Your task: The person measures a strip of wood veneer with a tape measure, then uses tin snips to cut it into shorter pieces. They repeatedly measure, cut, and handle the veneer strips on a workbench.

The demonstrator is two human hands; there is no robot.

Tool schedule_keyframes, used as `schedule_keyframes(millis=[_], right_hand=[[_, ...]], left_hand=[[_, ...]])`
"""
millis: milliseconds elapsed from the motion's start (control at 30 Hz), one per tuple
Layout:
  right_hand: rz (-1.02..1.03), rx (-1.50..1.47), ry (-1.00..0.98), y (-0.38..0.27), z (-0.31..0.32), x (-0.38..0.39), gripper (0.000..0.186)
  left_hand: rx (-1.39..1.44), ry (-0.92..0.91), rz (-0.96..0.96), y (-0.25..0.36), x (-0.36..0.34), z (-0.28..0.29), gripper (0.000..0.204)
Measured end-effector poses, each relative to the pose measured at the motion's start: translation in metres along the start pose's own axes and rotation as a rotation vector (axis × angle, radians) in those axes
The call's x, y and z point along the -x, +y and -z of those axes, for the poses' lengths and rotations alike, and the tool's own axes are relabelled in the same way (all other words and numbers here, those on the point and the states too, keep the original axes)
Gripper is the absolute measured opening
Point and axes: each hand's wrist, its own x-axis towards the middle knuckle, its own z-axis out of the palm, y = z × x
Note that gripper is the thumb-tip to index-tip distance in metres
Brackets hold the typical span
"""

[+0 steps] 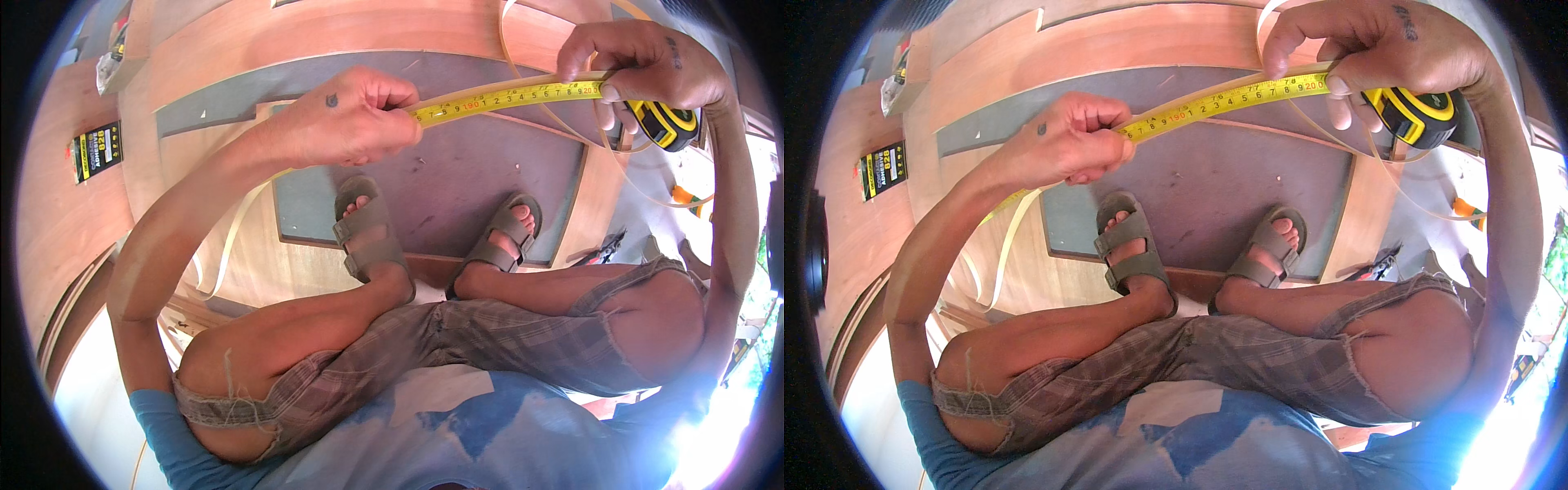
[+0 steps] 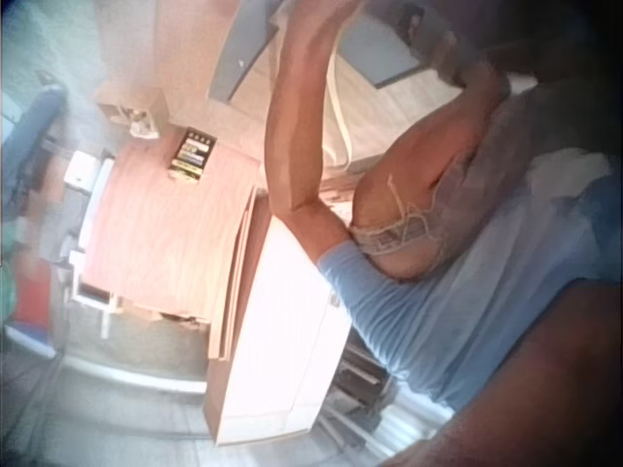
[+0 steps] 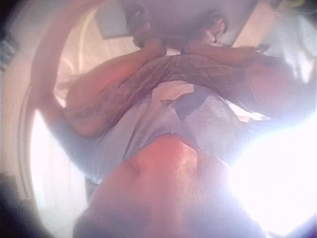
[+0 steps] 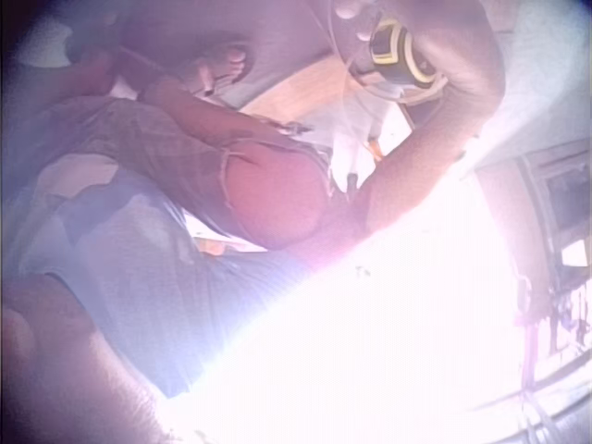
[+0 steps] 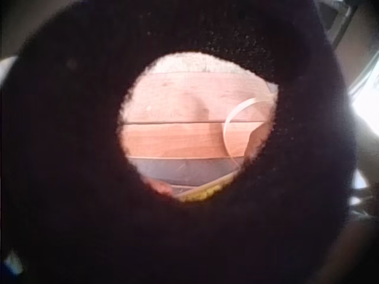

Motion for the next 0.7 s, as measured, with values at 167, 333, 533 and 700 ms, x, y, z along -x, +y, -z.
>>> schedule_keyframes(millis=[167,333,533,700], right_hand=[[0.091,-0.003,0.094,0.005,-0.012,-0.002,0.038],[0.217,0.042,0.059,0.019,-0.011,-0.009,0.045],[0.142,0.052,0.051,0.015,-0.012,-0.006,0.043],[0.021,0.056,0.073,0.002,-0.02,-0.002,0.033]], left_hand=[[-0.058,0.017,-0.034,0.0,0.003,-0.001,0.017],[-0.043,0.0,-0.06,-0.007,0.001,-0.001,0.018],[-0.013,0.003,-0.079,-0.006,0.001,-0.003,0.018],[-0.026,-0.004,-0.069,0.003,0.005,-0.002,0.019]])
